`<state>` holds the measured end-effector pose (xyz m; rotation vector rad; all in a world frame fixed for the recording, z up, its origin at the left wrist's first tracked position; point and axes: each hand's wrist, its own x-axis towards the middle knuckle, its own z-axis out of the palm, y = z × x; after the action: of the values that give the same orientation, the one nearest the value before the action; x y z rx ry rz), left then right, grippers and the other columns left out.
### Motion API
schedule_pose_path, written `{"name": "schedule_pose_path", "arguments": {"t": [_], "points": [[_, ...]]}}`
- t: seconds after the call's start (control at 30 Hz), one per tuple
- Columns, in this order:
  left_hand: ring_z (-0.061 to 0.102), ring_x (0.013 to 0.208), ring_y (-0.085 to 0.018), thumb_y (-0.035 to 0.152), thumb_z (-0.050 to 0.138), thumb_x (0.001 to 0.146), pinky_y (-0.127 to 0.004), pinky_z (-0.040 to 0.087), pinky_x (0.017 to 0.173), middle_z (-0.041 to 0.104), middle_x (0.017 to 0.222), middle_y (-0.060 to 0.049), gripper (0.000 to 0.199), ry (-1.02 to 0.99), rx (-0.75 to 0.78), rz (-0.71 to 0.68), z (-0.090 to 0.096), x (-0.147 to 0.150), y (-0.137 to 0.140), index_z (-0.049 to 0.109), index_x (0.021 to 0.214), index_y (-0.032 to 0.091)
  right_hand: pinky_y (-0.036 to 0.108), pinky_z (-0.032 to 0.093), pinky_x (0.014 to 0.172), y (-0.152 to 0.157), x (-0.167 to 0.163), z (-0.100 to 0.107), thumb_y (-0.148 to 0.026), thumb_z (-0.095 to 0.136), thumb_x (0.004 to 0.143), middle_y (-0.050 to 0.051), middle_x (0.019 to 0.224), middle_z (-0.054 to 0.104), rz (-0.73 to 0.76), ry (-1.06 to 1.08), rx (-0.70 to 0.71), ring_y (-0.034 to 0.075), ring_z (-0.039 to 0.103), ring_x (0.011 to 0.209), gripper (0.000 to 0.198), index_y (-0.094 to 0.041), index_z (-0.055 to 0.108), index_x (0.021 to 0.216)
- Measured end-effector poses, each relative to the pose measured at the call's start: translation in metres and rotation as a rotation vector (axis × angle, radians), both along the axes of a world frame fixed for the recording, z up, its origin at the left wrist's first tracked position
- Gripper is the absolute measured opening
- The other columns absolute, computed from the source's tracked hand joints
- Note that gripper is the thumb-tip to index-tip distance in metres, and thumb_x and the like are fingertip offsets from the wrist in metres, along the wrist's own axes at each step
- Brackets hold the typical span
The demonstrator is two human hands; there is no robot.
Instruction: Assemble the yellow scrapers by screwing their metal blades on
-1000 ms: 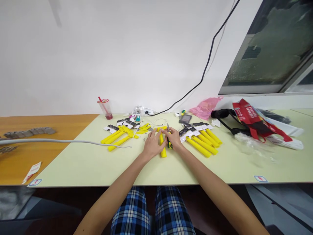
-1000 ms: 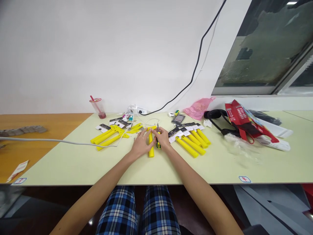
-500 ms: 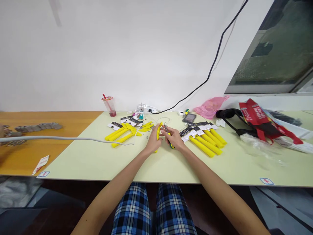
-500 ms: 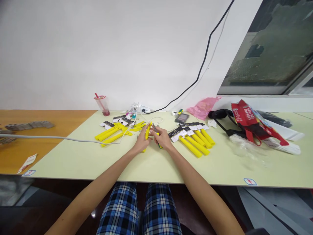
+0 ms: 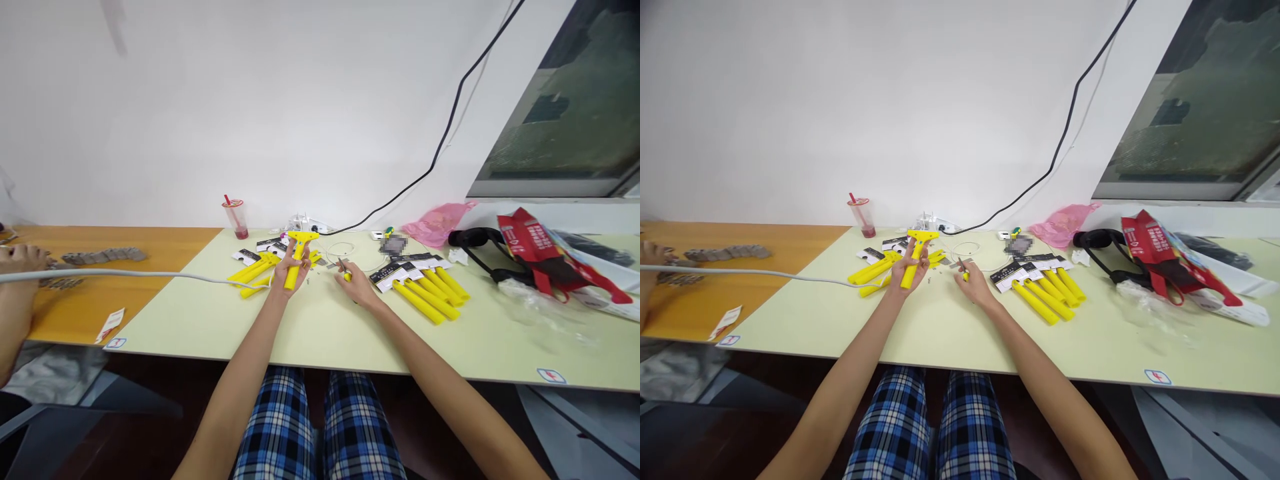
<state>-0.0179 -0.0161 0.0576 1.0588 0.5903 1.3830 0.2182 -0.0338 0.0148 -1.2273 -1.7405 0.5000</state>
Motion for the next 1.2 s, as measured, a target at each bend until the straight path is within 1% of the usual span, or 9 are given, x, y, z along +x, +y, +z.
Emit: {"name": "schedule_pose_path", "arguments": {"t": [0.1, 0.27, 0.37, 0.43, 0.6, 0.77, 0.97, 1.07, 1.2], "points": [[0.059, 0.146, -0.025, 0.021, 0.060, 0.070, -0.040, 0.058, 0.099, 0.061, 0.159, -0.008, 0.078, -0.020, 0.061, -0.020, -0.001, -0.012, -0.003, 0.058, 0.146, 0.035, 0.041, 0.051, 0.103, 0.003, -0.009, 0.001, -0.026, 0.066, 0.088, 0.008, 0.111, 0.072, 0.080, -0.104, -0.023, 0.028, 0.067, 0.107, 0.035, -0.021, 0.074, 0.122], [0.059, 0.145, -0.026, 0.025, 0.060, 0.072, -0.042, 0.057, 0.096, 0.058, 0.162, -0.008, 0.072, 0.022, 0.086, 0.040, -0.004, -0.022, 0.002, 0.061, 0.143, 0.036, 0.033, 0.048, 0.088, 0.011, -0.029, 0.011, -0.031, 0.070, 0.089, 0.003, 0.097, 0.073, 0.174, -0.145, -0.086, 0.022, 0.065, 0.092, 0.010, -0.021, 0.070, 0.093], [0.060, 0.145, -0.027, 0.025, 0.060, 0.073, -0.043, 0.057, 0.096, 0.059, 0.161, -0.008, 0.070, 0.025, 0.077, 0.056, -0.005, -0.024, 0.003, 0.061, 0.142, 0.036, 0.030, 0.045, 0.080, 0.020, -0.046, 0.015, -0.033, 0.074, 0.087, -0.001, 0.084, 0.070, 0.257, -0.149, -0.134, 0.018, 0.062, 0.081, 0.016, -0.022, 0.065, 0.081], [0.059, 0.146, -0.027, 0.024, 0.060, 0.072, -0.043, 0.057, 0.097, 0.061, 0.159, -0.008, 0.072, 0.007, 0.073, 0.049, -0.004, -0.024, 0.002, 0.061, 0.143, 0.036, 0.029, 0.044, 0.075, 0.025, -0.057, 0.016, -0.033, 0.077, 0.086, -0.001, 0.079, 0.070, 0.259, -0.169, -0.179, 0.018, 0.060, 0.077, 0.021, -0.022, 0.064, 0.075], [0.055, 0.152, -0.026, 0.021, 0.057, 0.073, -0.043, 0.058, 0.101, 0.063, 0.158, -0.007, 0.073, -0.006, 0.060, 0.019, -0.003, -0.022, 0.001, 0.061, 0.145, 0.035, 0.028, 0.039, 0.064, 0.036, -0.069, 0.011, -0.030, 0.085, 0.080, 0.001, 0.076, 0.072, 0.184, -0.194, -0.251, 0.017, 0.059, 0.069, 0.020, -0.022, 0.067, 0.073], [0.051, 0.155, -0.026, 0.020, 0.058, 0.072, -0.043, 0.057, 0.104, 0.063, 0.158, -0.006, 0.073, -0.030, 0.073, -0.030, -0.006, -0.023, 0.003, 0.063, 0.143, 0.035, 0.027, 0.038, 0.062, 0.039, -0.067, 0.008, -0.024, 0.084, 0.078, 0.002, 0.074, 0.072, 0.176, -0.195, -0.258, 0.017, 0.057, 0.067, 0.017, -0.022, 0.069, 0.072], [0.058, 0.147, -0.028, 0.021, 0.062, 0.067, -0.045, 0.056, 0.103, 0.060, 0.161, -0.007, 0.080, 0.010, 0.054, -0.082, -0.008, -0.022, 0.000, 0.063, 0.145, 0.037, 0.027, 0.038, 0.060, 0.034, -0.062, 0.009, -0.026, 0.085, 0.078, 0.001, 0.070, 0.070, 0.217, -0.174, -0.265, 0.016, 0.056, 0.064, 0.020, -0.022, 0.067, 0.069], [0.062, 0.142, -0.029, 0.018, 0.062, 0.065, -0.045, 0.055, 0.102, 0.060, 0.162, -0.007, 0.087, 0.004, 0.028, -0.136, -0.008, -0.022, -0.001, 0.061, 0.149, 0.038, 0.026, 0.040, 0.059, 0.029, -0.057, 0.012, -0.035, 0.083, 0.084, 0.000, 0.069, 0.067, 0.228, -0.098, -0.252, 0.015, 0.055, 0.062, 0.027, -0.022, 0.064, 0.072], [0.069, 0.132, -0.026, 0.012, 0.061, 0.063, -0.040, 0.056, 0.097, 0.059, 0.164, -0.006, 0.097, -0.082, -0.030, -0.232, -0.009, -0.022, -0.002, 0.058, 0.156, 0.040, 0.026, 0.038, 0.046, 0.025, -0.047, 0.019, -0.051, 0.079, 0.090, -0.004, 0.062, 0.058, 0.142, 0.222, -0.299, 0.012, 0.048, 0.047, 0.037, -0.023, 0.058, 0.077]]}}
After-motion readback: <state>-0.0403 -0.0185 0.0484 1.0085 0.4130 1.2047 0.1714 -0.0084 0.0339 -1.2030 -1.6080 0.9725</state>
